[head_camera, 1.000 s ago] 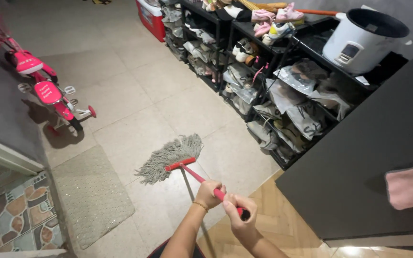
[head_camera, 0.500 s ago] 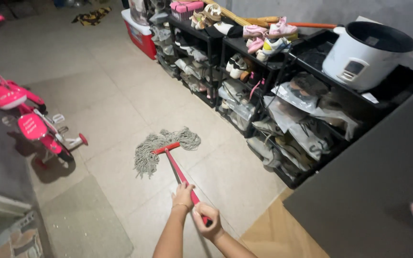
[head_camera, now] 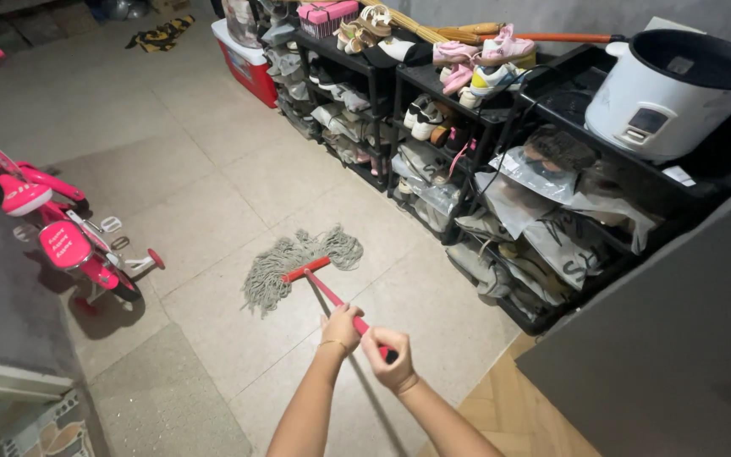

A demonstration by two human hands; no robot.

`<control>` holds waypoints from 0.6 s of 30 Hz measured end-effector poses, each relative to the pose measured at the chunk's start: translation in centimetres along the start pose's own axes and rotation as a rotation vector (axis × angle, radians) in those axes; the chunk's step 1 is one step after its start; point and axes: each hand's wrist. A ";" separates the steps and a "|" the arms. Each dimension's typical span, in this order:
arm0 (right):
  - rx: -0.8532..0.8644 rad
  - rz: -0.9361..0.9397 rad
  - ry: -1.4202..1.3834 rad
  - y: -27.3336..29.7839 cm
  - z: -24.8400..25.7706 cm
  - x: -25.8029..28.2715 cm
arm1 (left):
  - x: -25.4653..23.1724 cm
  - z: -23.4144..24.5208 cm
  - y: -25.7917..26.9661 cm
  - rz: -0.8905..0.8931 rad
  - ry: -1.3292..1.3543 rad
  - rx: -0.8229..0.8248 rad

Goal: Mop the tiled floor in a narrow hallway or entryway area.

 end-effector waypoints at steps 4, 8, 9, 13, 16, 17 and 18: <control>0.017 -0.078 -0.015 0.5 5.2 3.5 | -7.4 1.4 3.8 -0.016 0.037 0.045; -0.038 -0.119 -0.015 2.0 12.0 6.6 | -12.4 -1.8 6.1 -0.315 0.311 -0.108; -0.040 -0.155 -0.010 2.4 13.9 7.4 | -14.3 -2.3 7.1 -0.334 0.423 -0.078; -0.008 -0.206 -0.031 5.4 20.9 11.4 | -19.6 -6.4 11.3 -0.381 0.511 -0.132; 0.067 -0.171 -0.001 6.2 25.4 15.5 | -22.2 -8.1 13.7 -0.562 0.585 -0.089; 0.165 -0.054 -0.026 6.3 26.4 16.7 | -22.7 -8.4 14.5 -0.580 0.614 -0.055; 0.264 0.063 -0.051 6.2 27.4 17.9 | -23.2 -8.7 15.3 -0.598 0.644 -0.022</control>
Point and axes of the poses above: each hand's wrist, its own y-axis away from the middle knuckle, its own z-axis out of the back of the hand, x = y × z, and after that the axes turned 7 degrees about y, right-handed
